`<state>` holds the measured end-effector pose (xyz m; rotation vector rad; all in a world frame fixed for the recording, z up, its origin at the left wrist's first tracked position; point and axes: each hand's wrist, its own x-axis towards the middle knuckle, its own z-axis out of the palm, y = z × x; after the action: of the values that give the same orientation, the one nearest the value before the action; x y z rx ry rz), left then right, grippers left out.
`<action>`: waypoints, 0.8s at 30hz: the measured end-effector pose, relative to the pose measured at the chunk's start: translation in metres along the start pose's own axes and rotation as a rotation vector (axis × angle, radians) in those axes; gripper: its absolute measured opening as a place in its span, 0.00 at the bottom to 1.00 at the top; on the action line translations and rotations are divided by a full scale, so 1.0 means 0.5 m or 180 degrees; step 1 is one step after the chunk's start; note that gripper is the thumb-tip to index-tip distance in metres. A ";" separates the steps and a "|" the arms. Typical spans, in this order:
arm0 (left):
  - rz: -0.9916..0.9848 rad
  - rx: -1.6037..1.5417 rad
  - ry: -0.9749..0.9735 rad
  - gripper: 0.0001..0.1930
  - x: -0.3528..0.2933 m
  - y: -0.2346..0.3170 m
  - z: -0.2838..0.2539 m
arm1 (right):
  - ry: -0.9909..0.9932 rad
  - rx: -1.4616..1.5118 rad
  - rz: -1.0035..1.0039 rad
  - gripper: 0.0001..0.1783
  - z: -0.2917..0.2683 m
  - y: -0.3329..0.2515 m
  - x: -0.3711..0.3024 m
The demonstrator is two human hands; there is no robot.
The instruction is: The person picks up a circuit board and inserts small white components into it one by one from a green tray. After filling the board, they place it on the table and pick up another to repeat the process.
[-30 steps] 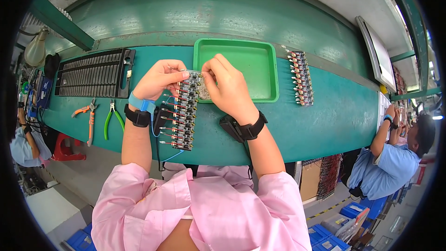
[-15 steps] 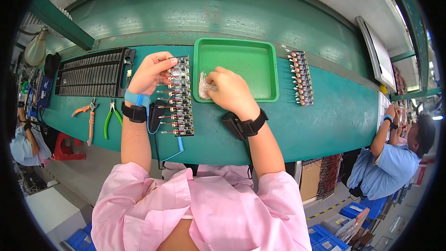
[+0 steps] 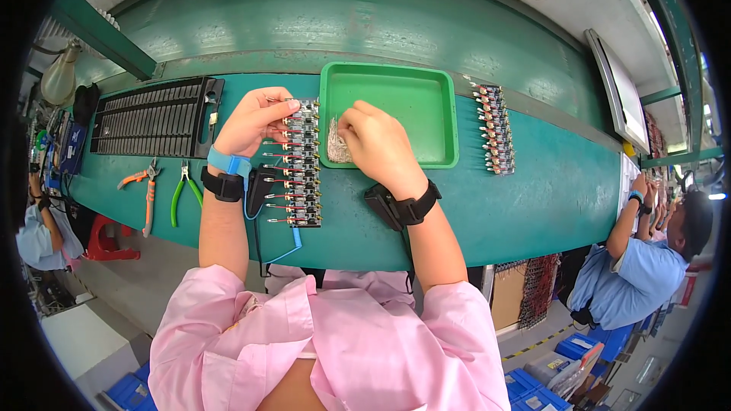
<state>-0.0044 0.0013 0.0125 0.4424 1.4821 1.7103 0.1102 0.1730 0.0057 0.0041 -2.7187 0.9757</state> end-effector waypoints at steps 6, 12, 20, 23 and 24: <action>-0.0044 0.0073 -0.0168 0.08 -0.001 0.000 0.010 | 0.0653 0.0732 -0.0253 0.03 -0.018 -0.032 0.006; -0.0026 0.0095 -0.0202 0.08 0.000 0.001 0.011 | 0.0648 0.0817 -0.0470 0.04 -0.010 -0.035 0.004; -0.0011 0.0044 -0.0200 0.08 -0.001 0.001 0.009 | 0.0634 0.0838 -0.0531 0.03 -0.014 -0.040 0.002; -0.0009 0.0030 -0.0197 0.08 -0.001 0.001 0.010 | 0.0595 0.0855 -0.0529 0.03 -0.012 -0.038 0.001; -0.0005 0.0029 -0.0198 0.08 -0.001 0.001 0.011 | 0.0574 0.0850 -0.0516 0.03 -0.012 -0.038 0.001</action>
<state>-0.0006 0.0046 0.0144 0.4947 1.4460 1.6743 0.1125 0.1620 0.0221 0.1741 -2.3674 1.2173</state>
